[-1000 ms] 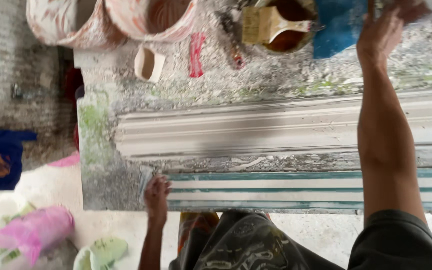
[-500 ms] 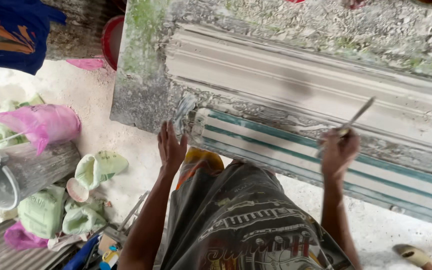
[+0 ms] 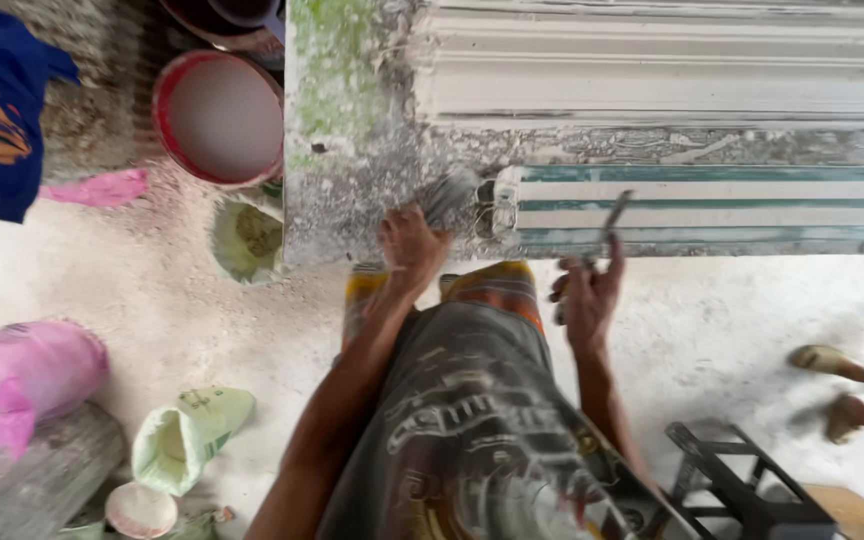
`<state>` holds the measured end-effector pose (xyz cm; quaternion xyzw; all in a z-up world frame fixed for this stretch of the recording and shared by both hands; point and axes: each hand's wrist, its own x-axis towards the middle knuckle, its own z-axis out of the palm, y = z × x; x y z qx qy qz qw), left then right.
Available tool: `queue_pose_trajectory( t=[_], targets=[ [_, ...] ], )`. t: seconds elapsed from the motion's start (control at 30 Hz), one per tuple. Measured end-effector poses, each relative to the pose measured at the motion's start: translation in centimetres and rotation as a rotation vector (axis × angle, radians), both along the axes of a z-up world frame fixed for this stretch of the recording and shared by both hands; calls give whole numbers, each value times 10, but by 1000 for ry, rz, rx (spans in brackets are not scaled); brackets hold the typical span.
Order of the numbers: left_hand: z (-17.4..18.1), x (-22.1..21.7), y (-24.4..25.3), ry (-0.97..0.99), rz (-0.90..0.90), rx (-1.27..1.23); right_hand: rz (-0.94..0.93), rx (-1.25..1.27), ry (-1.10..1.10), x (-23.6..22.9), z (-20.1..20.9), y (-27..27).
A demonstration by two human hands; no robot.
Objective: The person applies and scrapes material on a decorative molding piece using a trowel and their hands.
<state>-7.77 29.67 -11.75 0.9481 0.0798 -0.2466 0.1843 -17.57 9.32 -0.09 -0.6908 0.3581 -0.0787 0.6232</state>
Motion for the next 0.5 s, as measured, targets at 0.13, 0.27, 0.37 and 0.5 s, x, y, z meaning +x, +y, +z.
queue_pose_trajectory(
  t=[0.13,0.27,0.37,0.5],
  targets=[
    [-19,-17,83,82,67,-236,105,-43,57,-25,-18,61],
    [11,-35,125,227,200,-412,559,-292,328,-22,1,128],
    [45,-39,131,304,358,-523,833,-556,275,-3,-28,151],
    [2,-62,120,332,623,-895,1146,-801,480,23,-50,178]
  ],
)
